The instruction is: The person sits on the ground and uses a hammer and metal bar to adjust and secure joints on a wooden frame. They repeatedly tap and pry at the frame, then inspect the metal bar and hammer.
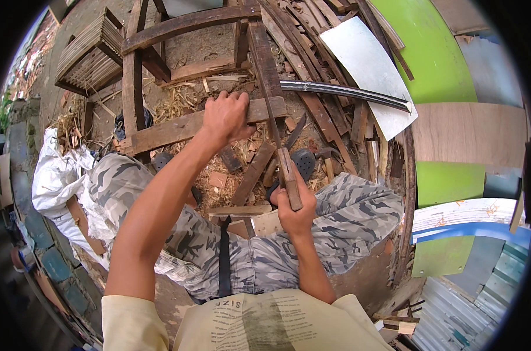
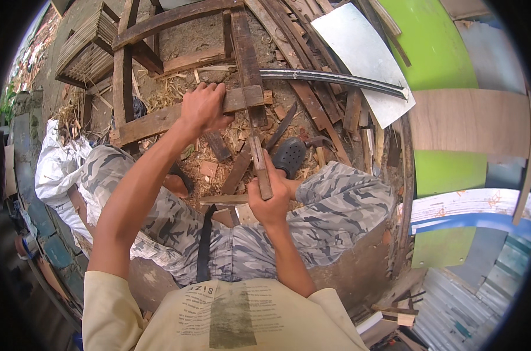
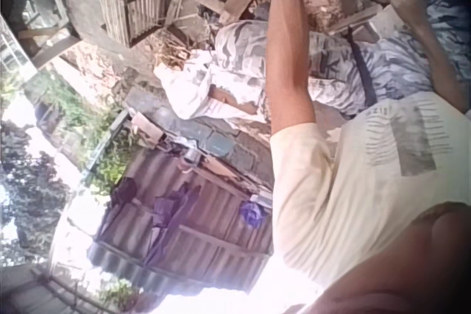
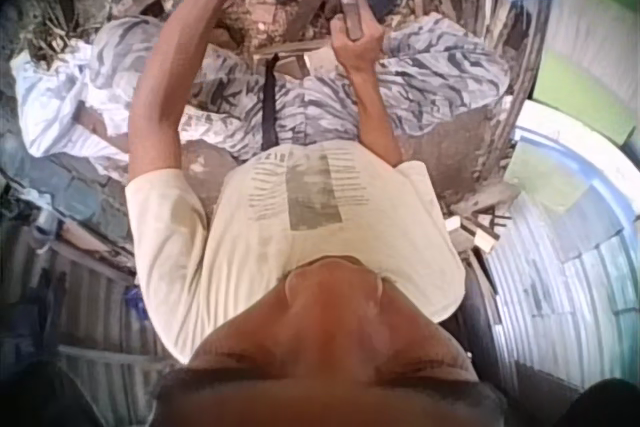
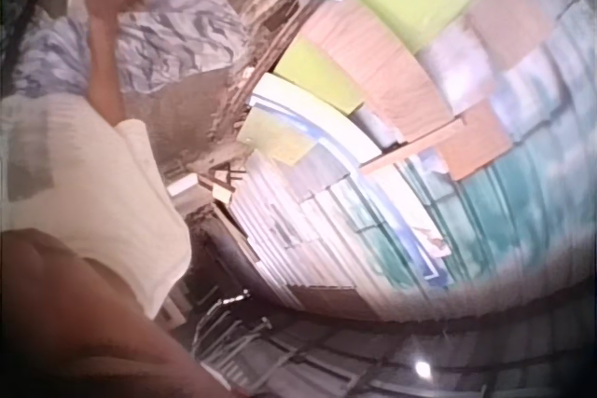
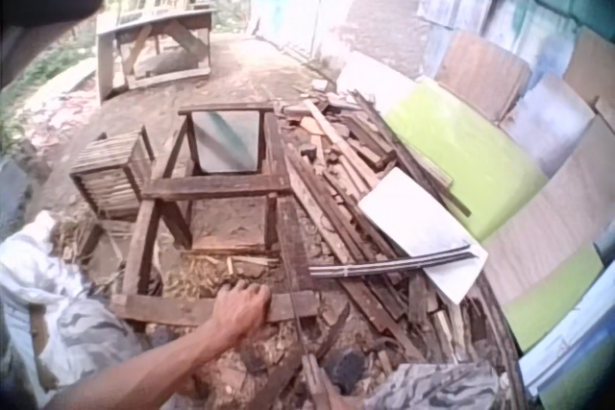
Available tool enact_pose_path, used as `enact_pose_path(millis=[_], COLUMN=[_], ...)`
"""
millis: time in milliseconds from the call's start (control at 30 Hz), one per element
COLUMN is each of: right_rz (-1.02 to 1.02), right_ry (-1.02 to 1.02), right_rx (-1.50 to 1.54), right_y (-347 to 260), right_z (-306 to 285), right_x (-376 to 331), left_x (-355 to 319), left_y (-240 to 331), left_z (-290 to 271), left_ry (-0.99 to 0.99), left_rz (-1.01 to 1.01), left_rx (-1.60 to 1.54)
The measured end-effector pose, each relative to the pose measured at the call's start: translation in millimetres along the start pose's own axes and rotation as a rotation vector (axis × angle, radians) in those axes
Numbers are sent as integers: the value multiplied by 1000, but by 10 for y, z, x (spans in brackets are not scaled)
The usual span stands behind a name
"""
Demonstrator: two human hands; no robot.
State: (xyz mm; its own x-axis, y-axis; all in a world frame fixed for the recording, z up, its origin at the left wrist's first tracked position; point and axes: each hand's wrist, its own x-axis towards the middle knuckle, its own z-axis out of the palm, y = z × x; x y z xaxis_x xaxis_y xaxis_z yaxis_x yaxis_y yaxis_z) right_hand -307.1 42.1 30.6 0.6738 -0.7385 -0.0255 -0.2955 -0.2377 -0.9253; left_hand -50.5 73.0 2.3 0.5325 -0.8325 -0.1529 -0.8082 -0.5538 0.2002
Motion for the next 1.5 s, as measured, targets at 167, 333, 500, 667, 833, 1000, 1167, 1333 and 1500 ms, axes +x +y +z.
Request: enact_pose_path(millis=[167, 333, 500, 667, 833, 1000, 1167, 1333, 1500], right_rz=[98, 6, 84, 24, 25, 19, 134, 4, 192], right_ry=[-88, -119, -14, -58, -129, 1, -33, -126, -66], right_rx=[-127, -192, 19, -91, -244, -48, 22, -241, 117], right_y=[-217, -322, 59, -74, -378, 5, -16, -418, -136], right_z=[-485, -716, 142, -150, -711, 144, 18, -654, 40], right_x=[-759, -1135, 261, -145, -997, 494, 121, -1055, 396], left_x=[-2, -4, 46, 41, 38, 51, 66, -22, 28], left_y=[20, -76, 10, -58, -14, 21, -7, 1, -11], left_z=[11, 185, 163, 107, 203, 180, 137, 181, 238], left_ry=[-33, 51, -9, 30, 35, 131, -10, 12, 81], left_rz=[-34, -6, -24, -25, -51, 23, -44, -56, -27], left_rx=[-64, -101, -106, -106, -102, -108, -121, -122, -131])
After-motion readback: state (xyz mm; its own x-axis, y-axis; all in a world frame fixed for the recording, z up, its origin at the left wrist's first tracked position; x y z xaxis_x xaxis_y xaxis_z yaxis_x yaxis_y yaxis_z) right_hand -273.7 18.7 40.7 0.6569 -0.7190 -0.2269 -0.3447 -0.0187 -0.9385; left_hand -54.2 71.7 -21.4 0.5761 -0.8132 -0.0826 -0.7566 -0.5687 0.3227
